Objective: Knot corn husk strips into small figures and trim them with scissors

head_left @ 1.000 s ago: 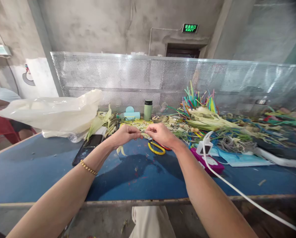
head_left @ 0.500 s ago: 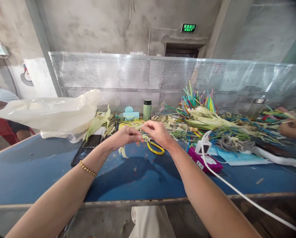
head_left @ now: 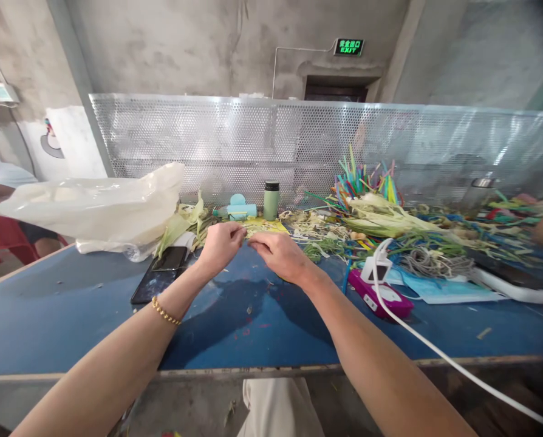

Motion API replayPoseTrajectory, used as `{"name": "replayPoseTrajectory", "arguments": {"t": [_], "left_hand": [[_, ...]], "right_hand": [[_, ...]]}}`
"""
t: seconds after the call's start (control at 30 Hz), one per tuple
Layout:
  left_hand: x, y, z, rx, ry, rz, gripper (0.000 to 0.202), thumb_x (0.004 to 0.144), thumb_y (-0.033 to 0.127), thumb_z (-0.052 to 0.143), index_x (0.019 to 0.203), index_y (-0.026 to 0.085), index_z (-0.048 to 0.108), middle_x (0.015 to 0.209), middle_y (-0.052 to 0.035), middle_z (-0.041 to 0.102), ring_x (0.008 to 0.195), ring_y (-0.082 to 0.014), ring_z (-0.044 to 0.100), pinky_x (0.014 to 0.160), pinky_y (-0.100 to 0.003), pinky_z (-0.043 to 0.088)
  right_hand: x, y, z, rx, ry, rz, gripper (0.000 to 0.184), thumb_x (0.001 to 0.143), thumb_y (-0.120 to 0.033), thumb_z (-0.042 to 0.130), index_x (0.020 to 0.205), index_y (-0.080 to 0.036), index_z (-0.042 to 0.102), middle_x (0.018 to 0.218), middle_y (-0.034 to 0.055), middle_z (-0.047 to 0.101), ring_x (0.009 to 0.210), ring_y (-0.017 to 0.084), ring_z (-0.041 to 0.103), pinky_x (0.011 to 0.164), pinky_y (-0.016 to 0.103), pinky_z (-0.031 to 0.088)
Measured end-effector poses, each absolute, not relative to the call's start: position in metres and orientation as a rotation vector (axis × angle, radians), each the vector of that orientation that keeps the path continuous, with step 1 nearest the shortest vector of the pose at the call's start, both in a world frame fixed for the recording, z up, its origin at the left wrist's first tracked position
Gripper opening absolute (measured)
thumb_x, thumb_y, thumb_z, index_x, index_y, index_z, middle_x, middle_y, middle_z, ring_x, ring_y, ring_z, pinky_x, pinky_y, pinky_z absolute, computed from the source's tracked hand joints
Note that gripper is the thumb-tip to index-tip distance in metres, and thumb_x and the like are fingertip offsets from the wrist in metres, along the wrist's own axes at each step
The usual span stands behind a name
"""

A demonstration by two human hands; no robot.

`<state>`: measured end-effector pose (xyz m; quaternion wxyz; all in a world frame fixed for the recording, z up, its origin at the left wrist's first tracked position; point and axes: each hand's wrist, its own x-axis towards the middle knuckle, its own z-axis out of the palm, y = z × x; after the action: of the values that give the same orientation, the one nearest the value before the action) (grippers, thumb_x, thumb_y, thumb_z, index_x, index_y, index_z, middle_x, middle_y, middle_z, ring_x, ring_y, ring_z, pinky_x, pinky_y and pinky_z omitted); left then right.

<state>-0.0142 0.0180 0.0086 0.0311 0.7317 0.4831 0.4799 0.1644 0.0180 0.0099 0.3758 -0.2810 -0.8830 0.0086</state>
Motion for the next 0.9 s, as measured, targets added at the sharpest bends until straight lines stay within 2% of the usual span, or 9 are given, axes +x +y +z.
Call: {"name": "replayPoseTrajectory", "arguments": {"t": [0.17,0.3,0.47,0.57,0.67,0.77,0.9], "left_hand": [[-0.011,0.018,0.003,2.653,1.430,1.184,0.024,0.084,0.016,0.051,0.064,0.015,0.065,0.061,-0.0051,0.064,0.057,-0.0136,0.052,0.057,-0.025,0.033],[-0.008,0.017,0.003,2.707,1.209,0.968,0.020,0.082,0.013,0.052,0.070,0.016,0.069,0.066,-0.0045,0.067,0.062,-0.0143,0.057,0.062,-0.024,0.038],[-0.007,0.008,0.012,2.454,0.934,1.127,0.022,0.084,0.022,0.054,0.067,0.016,0.065,0.064,-0.0009,0.063,0.061,-0.0118,0.053,0.061,-0.022,0.039],[-0.008,0.006,0.015,2.269,0.985,1.311,0.023,0.084,0.026,0.054,0.067,0.015,0.064,0.060,0.0008,0.057,0.056,-0.0105,0.046,0.055,-0.022,0.034],[-0.009,0.008,0.014,2.164,1.183,1.477,0.026,0.085,0.028,0.053,0.063,0.016,0.060,0.054,0.0028,0.050,0.052,-0.0096,0.039,0.052,-0.022,0.030],[-0.011,0.013,0.010,2.233,1.352,1.550,0.028,0.085,0.027,0.052,0.060,0.017,0.057,0.054,0.0023,0.052,0.053,-0.0105,0.041,0.054,-0.023,0.031],[-0.014,0.017,0.006,2.491,1.466,1.495,0.028,0.087,0.022,0.048,0.060,0.017,0.056,0.058,-0.0010,0.056,0.057,-0.0126,0.047,0.059,-0.024,0.033]], "right_hand": [[0.171,0.020,0.014,-0.760,-2.189,-0.082,0.018,0.093,-0.017,0.053,0.084,-0.017,0.069,0.081,0.0051,0.070,0.076,0.015,0.061,0.072,0.025,0.040],[0.177,0.031,0.014,-0.781,-2.145,0.016,0.017,0.091,-0.020,0.057,0.082,-0.017,0.072,0.078,0.0036,0.070,0.072,0.014,0.059,0.069,0.025,0.038],[0.182,0.040,0.012,-0.803,-2.047,0.442,0.020,0.086,-0.029,0.062,0.084,-0.014,0.073,0.071,0.0020,0.067,0.062,0.012,0.053,0.060,0.024,0.037],[0.179,0.041,0.009,-0.799,-2.057,0.548,0.022,0.086,-0.031,0.061,0.078,-0.013,0.071,0.068,0.0013,0.065,0.062,0.012,0.053,0.060,0.024,0.038],[0.171,0.036,0.007,-0.770,-2.131,0.500,0.019,0.087,-0.022,0.057,0.074,-0.014,0.069,0.070,0.0013,0.065,0.066,0.013,0.055,0.062,0.023,0.039],[0.165,0.025,0.008,-0.769,-2.218,0.322,0.021,0.087,-0.012,0.052,0.078,-0.016,0.070,0.074,0.0014,0.068,0.069,0.012,0.057,0.066,0.023,0.038],[0.164,0.012,0.013,-0.823,-2.258,0.058,0.022,0.090,-0.013,0.050,0.084,-0.018,0.071,0.078,0.0037,0.071,0.068,0.014,0.058,0.065,0.025,0.036]]}}
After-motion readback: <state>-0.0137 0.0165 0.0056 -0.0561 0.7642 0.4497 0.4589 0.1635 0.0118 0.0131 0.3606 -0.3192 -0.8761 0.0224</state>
